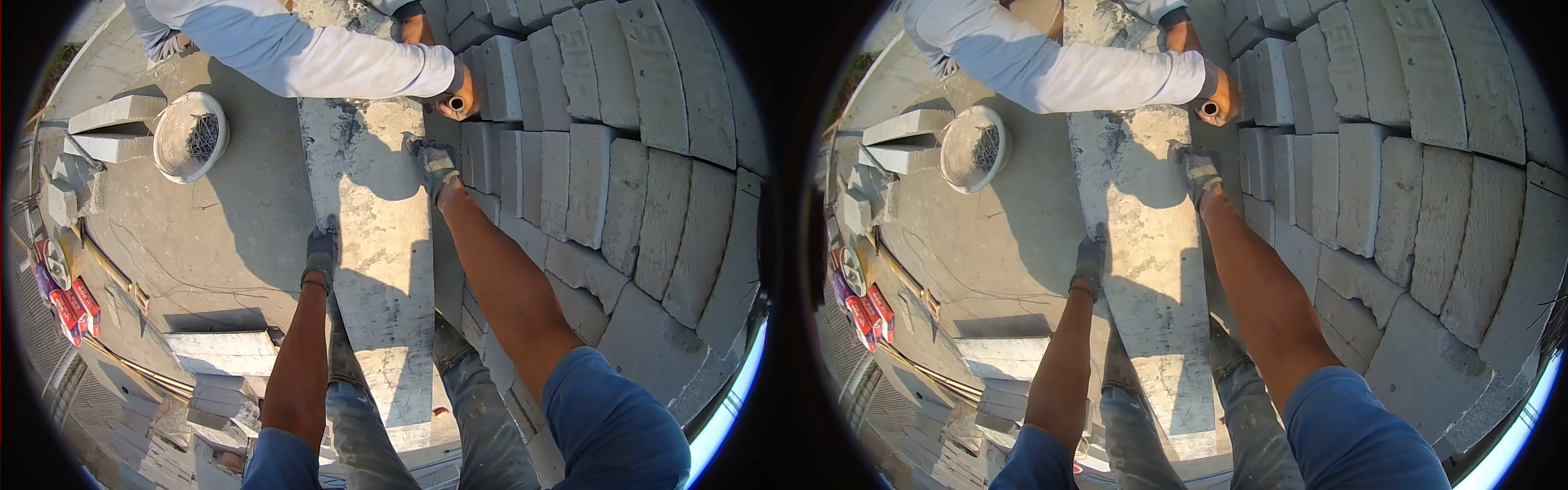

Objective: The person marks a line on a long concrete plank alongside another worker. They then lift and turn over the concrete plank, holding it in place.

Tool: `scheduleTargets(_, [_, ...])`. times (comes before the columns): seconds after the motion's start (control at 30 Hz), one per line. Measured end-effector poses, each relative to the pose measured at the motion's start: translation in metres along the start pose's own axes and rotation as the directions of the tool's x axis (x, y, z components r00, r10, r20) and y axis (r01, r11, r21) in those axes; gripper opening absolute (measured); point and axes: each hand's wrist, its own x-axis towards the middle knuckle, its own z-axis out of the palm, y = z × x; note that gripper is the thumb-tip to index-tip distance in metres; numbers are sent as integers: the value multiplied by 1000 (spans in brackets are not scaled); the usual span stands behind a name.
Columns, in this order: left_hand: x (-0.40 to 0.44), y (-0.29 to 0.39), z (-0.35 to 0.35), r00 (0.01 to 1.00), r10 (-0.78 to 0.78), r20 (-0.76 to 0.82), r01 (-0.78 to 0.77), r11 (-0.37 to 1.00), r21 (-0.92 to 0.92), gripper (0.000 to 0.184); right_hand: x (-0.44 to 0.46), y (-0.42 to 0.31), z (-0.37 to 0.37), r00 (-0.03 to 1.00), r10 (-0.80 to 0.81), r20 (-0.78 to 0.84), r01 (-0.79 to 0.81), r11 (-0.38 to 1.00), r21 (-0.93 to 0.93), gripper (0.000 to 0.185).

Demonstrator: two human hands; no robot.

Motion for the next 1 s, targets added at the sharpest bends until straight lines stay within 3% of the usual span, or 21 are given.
scheduleTargets(0.03, [-2,1,2,998,62,-15,-62,998,-18,51,-1,-5,-2,1000,-2,0,2,1000,1,42])
scheduleTargets(0.1, [-1,0,2,991,128,-32,-129,991,-33,50,0,-8,-2,982,185,42,-190,965,180,39])
scheduleTargets(0.23, [3,-1,3,990,135,-35,-134,991,21,49,17,24,18,997,78,-15,-70,957,283,34])
scheduleTargets(0.33, [-5,9,2,992,123,-31,-121,990,69,49,33,47,34,994,110,-15,-107,988,115,41])
scheduleTargets(0.43, [-4,7,3,991,126,-48,-122,989,78,49,44,66,45,995,79,-61,-63,971,229,37])
scheduleTargets(0.53, [-7,11,3,992,112,-59,-110,993,48,49,41,56,36,999,9,-46,-2,989,146,32])
scheduleTargets(0.6, [-5,7,3,995,78,-61,-75,996,44,50,32,38,23,987,155,47,-162,960,229,31])
scheduleTargets(0.63, [0,2,4,990,119,-79,-116,992,45,50,31,34,22,987,155,48,-162,960,229,31])
scheduleTargets(0.7, [1,2,4,982,160,-98,-156,987,46,49,31,34,22,991,132,2,-129,973,191,29])
scheduleTargets(0.8, [0,3,3,992,106,-61,-106,994,4,47,32,39,23,993,113,-18,-104,959,262,26])
scheduleTargets(0.93, [-1,4,4,993,92,-74,-92,996,12,47,40,52,30,997,35,-69,-20,978,207,24])
scheduleTargets(1.0, [2,0,3,992,105,-74,-102,994,40,50,35,46,27,994,107,1,-98,910,402,22])
